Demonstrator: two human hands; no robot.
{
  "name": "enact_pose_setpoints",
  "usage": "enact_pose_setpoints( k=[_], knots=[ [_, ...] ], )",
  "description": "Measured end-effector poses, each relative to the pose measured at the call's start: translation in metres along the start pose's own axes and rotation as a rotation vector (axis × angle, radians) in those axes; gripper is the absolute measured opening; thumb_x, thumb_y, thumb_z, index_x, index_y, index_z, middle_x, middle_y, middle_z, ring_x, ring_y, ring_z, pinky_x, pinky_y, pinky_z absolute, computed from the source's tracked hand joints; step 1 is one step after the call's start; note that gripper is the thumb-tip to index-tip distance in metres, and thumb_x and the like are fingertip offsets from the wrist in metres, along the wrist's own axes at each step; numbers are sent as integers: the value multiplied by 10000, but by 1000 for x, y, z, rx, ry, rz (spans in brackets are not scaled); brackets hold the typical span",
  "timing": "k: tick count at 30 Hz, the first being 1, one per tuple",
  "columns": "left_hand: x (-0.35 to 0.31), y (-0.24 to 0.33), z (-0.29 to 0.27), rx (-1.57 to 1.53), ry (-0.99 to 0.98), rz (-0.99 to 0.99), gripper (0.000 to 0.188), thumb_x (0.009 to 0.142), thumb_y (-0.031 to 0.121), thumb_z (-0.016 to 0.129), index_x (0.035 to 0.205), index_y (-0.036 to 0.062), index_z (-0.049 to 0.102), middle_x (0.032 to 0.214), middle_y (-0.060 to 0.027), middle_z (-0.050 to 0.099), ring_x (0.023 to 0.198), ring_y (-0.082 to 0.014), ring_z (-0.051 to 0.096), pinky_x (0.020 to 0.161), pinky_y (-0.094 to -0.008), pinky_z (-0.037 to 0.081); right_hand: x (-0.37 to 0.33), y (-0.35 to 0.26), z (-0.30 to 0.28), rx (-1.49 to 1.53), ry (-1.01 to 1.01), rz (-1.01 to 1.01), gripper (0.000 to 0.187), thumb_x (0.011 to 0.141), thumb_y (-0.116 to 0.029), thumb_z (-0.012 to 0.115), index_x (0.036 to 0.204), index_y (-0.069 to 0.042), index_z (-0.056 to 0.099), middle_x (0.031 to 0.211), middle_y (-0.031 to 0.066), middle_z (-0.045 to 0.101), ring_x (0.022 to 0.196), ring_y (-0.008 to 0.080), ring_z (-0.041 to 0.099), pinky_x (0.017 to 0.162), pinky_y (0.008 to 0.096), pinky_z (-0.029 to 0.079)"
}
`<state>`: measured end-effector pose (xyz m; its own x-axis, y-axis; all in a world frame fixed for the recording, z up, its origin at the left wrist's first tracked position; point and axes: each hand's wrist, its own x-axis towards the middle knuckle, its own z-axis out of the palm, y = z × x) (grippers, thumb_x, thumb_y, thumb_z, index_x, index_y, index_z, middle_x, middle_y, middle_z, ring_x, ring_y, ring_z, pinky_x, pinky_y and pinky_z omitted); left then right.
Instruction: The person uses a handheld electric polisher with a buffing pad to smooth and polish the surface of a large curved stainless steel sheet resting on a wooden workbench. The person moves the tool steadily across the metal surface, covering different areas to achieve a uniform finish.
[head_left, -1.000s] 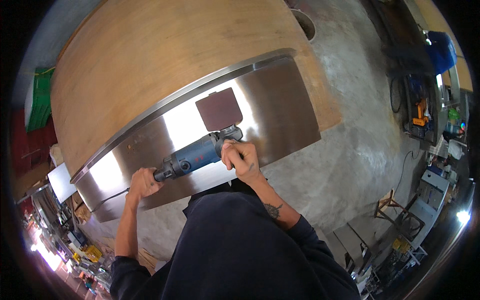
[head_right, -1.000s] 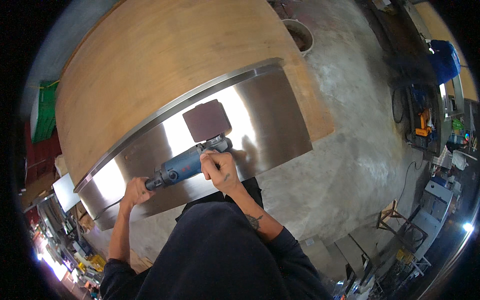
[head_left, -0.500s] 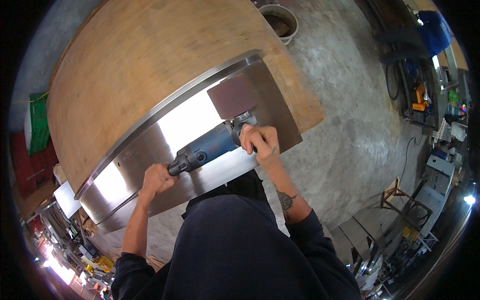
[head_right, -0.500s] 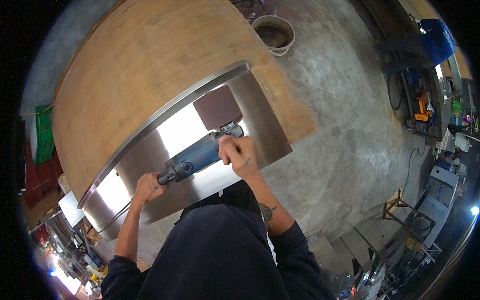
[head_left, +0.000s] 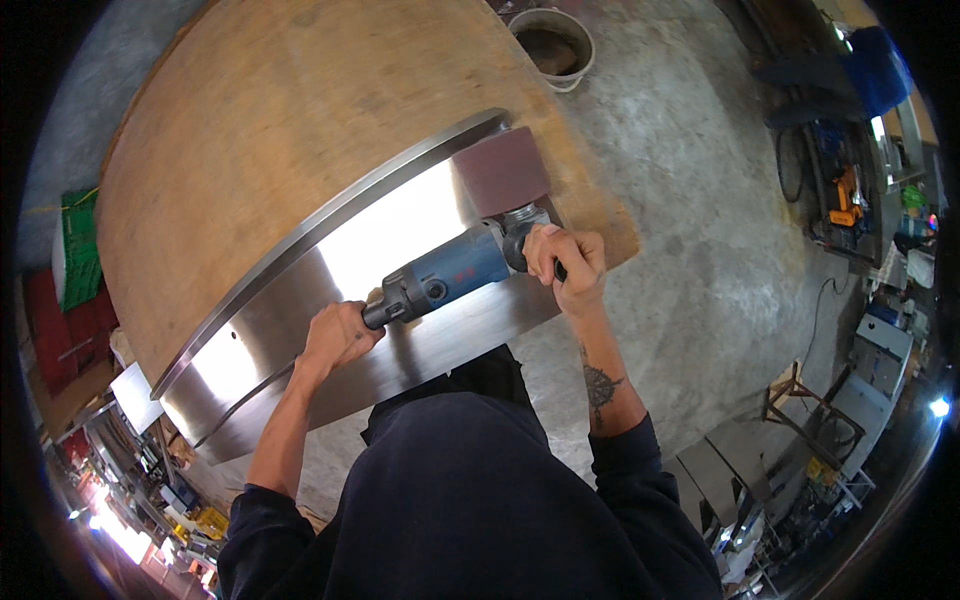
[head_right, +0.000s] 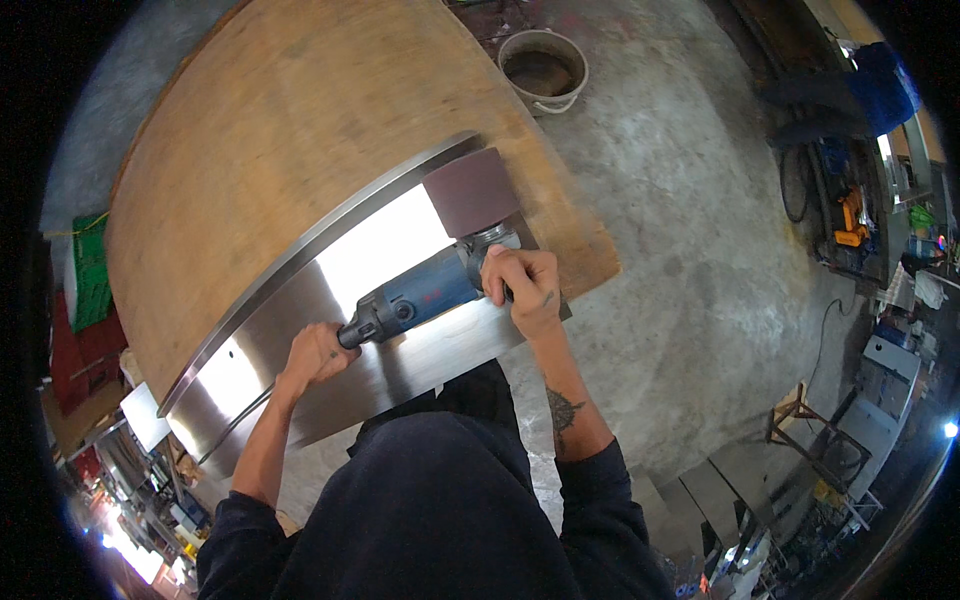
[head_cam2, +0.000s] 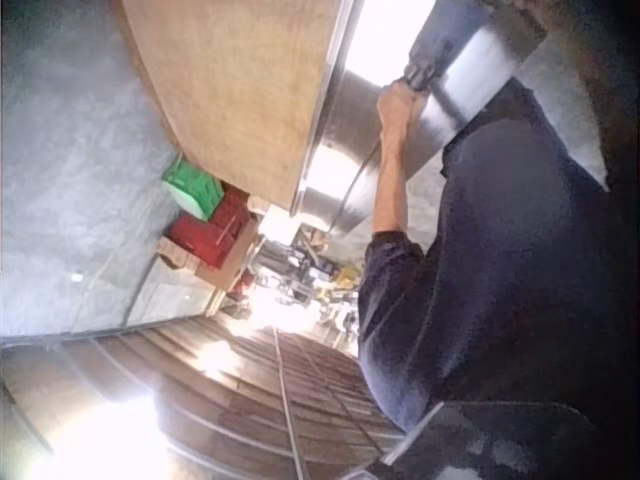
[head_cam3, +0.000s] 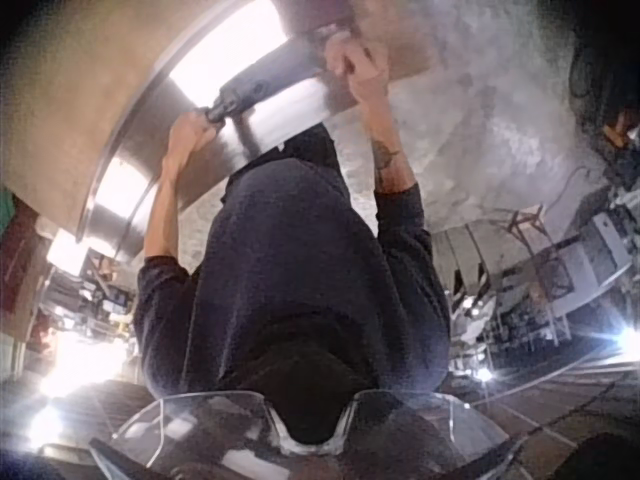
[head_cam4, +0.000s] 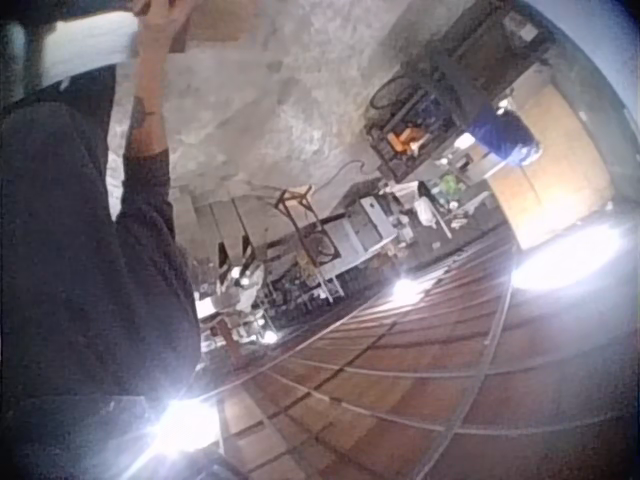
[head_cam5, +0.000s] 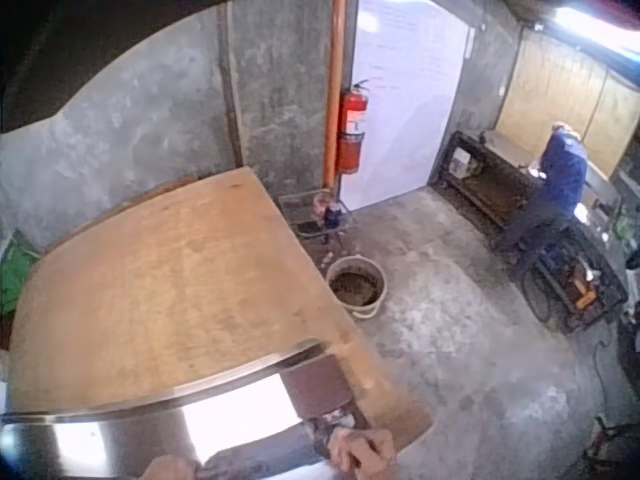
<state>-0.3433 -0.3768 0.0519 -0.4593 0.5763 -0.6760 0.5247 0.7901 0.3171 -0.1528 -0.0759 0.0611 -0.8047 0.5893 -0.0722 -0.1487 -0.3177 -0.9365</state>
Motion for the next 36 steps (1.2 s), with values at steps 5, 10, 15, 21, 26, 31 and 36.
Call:
enact_pose_setpoints(
  k=[5, 10, 15, 21, 26, 31, 36],
  knots=[
    [13, 12, 3, 52, -78, 20, 366, 786, 328, 724, 937, 0, 790, 835, -268, 745, 831, -455, 750, 835, -516, 600, 1, -10, -9, 17, 35, -16, 455, 1001, -77, 519, 549, -25, 522, 557, 67, 526, 549, 144, 490, 568, 300, 381],
    [12, 16, 7, 19, -99, 71, 503, 797, 345, 725, 1200, 47, 766, 912, -261, 764, 866, -445, 757, 841, -514, 600, -2, -12, -16, -26, 31, -6, 511, 1054, -118, 514, 552, -26, 526, 553, 62, 520, 542, 144, 487, 561, 307, 383],
    [8, 11, 6, -32, -89, 119, 546, 795, 359, 726, 1238, 41, 754, 931, -265, 768, 880, -457, 753, 849, -512, 598, -7, -11, -7, -19, 50, 11, 529, 1059, -145, 521, 543, -29, 521, 544, 60, 512, 542, 146, 487, 561, 312, 380],
    [11, -17, 24, 5, -92, 94, 660, 772, 330, 750, 1370, 56, 703, 966, -282, 765, 956, -456, 749, 912, -513, 591, -19, -9, 13, -96, 71, 25, 526, 1045, -165, 487, 532, -55, 456, 517, 73, 465, 518, 188, 430, 597, 346, 384],
    [-7, -27, 21, -60, -70, 117, 705, 822, 504, 764, 1376, 71, 709, 977, -239, 789, 954, -426, 768, 911, -495, 600, -28, -3, 32, -101, 66, 46, 530, 1040, -174, 490, 526, -49, 453, 528, 79, 473, 547, 192, 454, 606, 344, 380],
    [-26, -62, 26, -67, -26, 140, 680, 852, 561, 763, 1343, 91, 737, 959, -216, 798, 927, -403, 780, 886, -477, 611, -42, 8, 60, -95, 36, 58, 531, 1038, -172, 492, 524, -48, 449, 536, 89, 471, 559, 201, 449, 613, 354, 371],
    [-43, -99, 33, -91, -17, 122, 608, 845, 529, 769, 1277, 100, 771, 928, -206, 797, 894, -401, 779, 852, -485, 612, -54, 21, 98, -96, 14, 44, 526, 1037, -175, 484, 529, -48, 441, 533, 89, 459, 554, 202, 430, 633, 360, 371]
  ],
)
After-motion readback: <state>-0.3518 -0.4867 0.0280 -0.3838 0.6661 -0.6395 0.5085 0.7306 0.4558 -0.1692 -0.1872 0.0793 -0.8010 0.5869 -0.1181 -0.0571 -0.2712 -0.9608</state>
